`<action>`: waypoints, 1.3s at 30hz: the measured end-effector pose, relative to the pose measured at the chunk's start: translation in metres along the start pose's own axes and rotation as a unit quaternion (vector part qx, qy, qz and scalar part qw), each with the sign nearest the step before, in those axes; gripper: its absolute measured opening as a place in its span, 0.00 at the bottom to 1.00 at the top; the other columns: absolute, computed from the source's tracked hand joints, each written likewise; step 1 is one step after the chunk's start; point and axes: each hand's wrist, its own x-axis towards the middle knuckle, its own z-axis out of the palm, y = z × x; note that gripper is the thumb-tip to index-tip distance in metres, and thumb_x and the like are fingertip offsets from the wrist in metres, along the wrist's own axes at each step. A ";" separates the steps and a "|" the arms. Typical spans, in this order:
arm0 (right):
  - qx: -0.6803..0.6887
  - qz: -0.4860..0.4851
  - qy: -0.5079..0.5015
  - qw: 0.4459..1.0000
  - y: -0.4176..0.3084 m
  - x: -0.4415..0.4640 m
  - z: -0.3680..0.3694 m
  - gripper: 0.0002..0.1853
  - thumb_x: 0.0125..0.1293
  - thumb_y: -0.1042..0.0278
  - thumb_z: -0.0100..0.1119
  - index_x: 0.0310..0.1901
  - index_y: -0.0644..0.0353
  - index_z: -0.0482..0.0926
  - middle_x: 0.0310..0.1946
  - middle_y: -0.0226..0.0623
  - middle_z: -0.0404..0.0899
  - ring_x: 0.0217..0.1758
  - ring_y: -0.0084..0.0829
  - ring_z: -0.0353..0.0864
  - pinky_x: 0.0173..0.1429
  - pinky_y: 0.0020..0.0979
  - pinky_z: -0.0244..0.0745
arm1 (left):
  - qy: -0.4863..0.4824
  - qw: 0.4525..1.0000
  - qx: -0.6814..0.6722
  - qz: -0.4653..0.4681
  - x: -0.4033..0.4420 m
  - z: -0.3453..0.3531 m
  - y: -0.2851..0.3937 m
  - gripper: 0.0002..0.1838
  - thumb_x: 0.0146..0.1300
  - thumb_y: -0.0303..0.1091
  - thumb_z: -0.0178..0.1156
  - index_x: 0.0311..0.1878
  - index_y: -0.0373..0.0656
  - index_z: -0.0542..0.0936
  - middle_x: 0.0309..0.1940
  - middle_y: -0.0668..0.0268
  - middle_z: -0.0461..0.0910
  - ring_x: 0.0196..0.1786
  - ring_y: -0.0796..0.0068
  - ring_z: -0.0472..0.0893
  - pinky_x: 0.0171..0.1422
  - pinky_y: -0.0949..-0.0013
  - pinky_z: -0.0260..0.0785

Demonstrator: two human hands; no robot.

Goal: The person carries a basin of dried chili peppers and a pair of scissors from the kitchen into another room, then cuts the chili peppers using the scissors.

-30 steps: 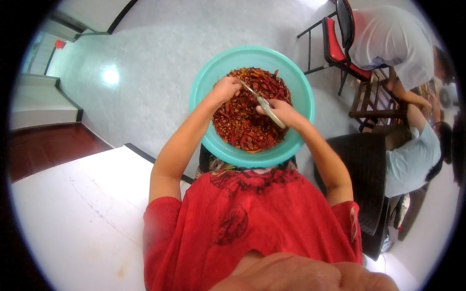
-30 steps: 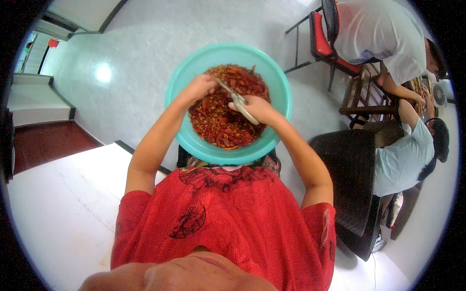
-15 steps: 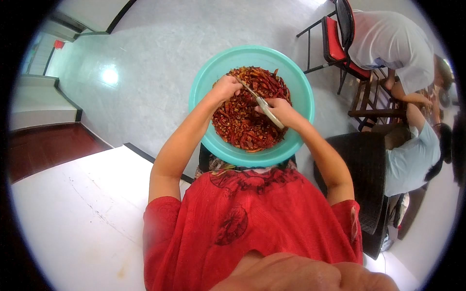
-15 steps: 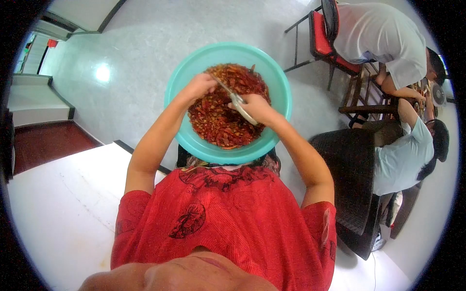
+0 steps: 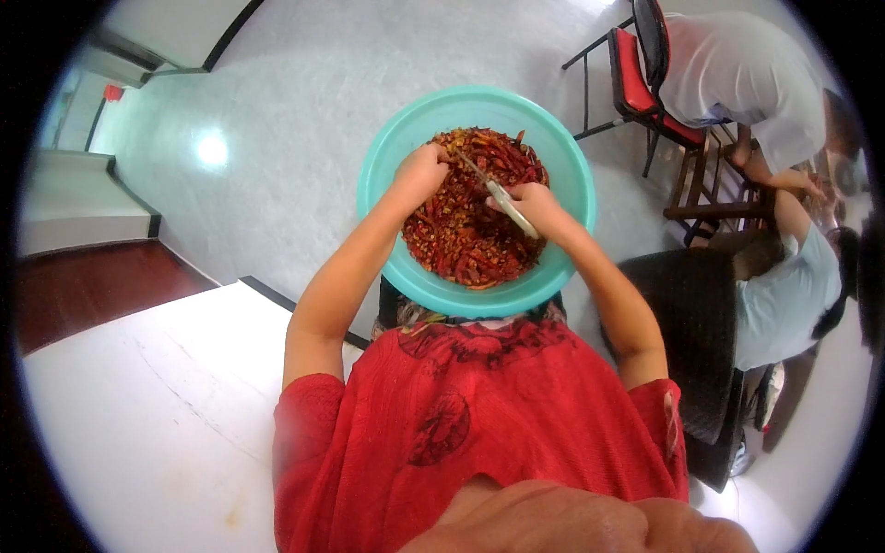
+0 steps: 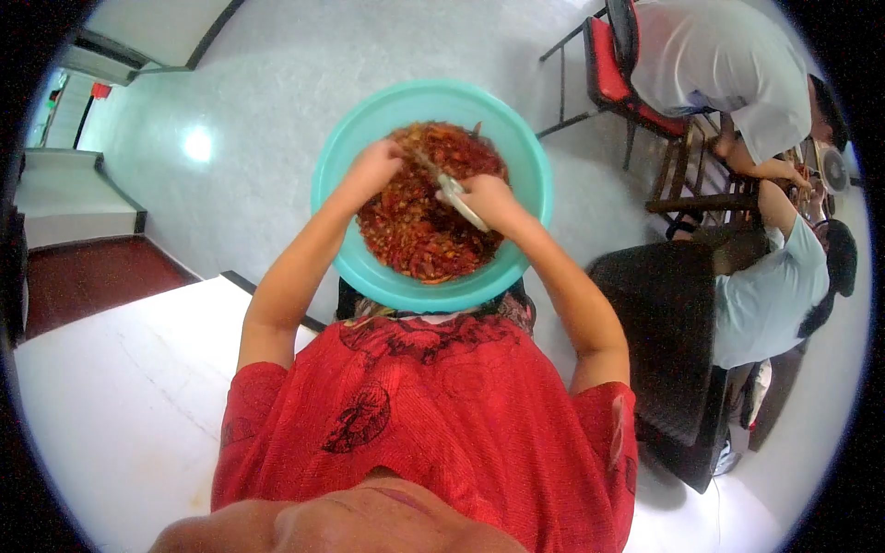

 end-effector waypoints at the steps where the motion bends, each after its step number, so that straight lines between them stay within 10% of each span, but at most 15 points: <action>1: 0.045 0.010 0.038 0.998 0.001 0.001 -0.001 0.34 0.57 0.34 0.65 0.24 0.68 0.80 0.17 0.40 0.75 0.21 0.31 0.75 0.29 0.35 0.69 | 0.069 0.997 0.022 0.022 -0.005 -0.001 0.004 0.15 0.59 0.32 0.56 0.47 0.37 0.81 0.39 0.50 0.83 0.43 0.51 0.82 0.50 0.54 0.72; 6: 0.245 0.034 0.116 0.962 0.010 -0.003 -0.010 0.29 0.60 0.38 0.65 0.32 0.64 0.80 0.18 0.29 0.72 0.17 0.22 0.71 0.22 0.24 0.65 | 0.047 0.994 0.078 0.053 -0.008 -0.013 0.043 0.16 0.61 0.29 0.51 0.51 0.41 0.81 0.42 0.51 0.83 0.47 0.50 0.81 0.51 0.50 0.73; 16: 0.136 -0.021 0.150 0.979 0.006 -0.034 -0.005 0.33 0.59 0.35 0.61 0.34 0.67 0.81 0.24 0.45 0.79 0.29 0.38 0.79 0.39 0.36 0.72 | -0.104 0.932 0.339 0.072 0.009 0.001 0.108 0.16 0.60 0.26 0.53 0.51 0.42 0.79 0.40 0.53 0.84 0.42 0.54 0.84 0.41 0.57 0.78; 23: 0.189 -0.040 0.200 0.961 0.015 -0.030 -0.003 0.31 0.60 0.38 0.63 0.38 0.67 0.83 0.23 0.43 0.79 0.27 0.35 0.78 0.37 0.35 0.71 | -0.005 0.923 0.307 0.233 0.054 0.036 0.078 0.18 0.61 0.29 0.56 0.56 0.43 0.74 0.40 0.54 0.83 0.44 0.54 0.84 0.43 0.57 0.78; 25: 0.270 -0.023 0.207 0.940 0.019 -0.024 -0.006 0.22 0.63 0.45 0.64 0.36 0.61 0.81 0.21 0.26 0.71 0.22 0.21 0.69 0.28 0.25 0.64 | -0.009 0.940 0.247 0.236 0.061 0.039 0.071 0.15 0.62 0.29 0.56 0.52 0.42 0.76 0.39 0.54 0.83 0.45 0.52 0.83 0.46 0.55 0.77; 32: 0.394 0.010 0.168 0.903 0.024 0.001 -0.021 0.28 0.62 0.42 0.63 0.44 0.64 0.82 0.22 0.27 0.75 0.24 0.22 0.74 0.27 0.24 0.67 | 0.003 0.986 0.146 0.084 0.036 0.018 0.062 0.10 0.62 0.31 0.57 0.43 0.37 0.79 0.37 0.51 0.82 0.43 0.48 0.82 0.47 0.50 0.74; 39: 0.306 0.011 0.049 0.951 0.015 0.004 -0.018 0.33 0.60 0.34 0.61 0.44 0.64 0.81 0.27 0.30 0.77 0.25 0.21 0.74 0.27 0.22 0.69 | -0.043 0.949 -0.306 -0.068 -0.003 -0.021 0.018 0.15 0.63 0.32 0.55 0.51 0.35 0.77 0.30 0.64 0.80 0.24 0.77 0.71 0.26 0.71 0.62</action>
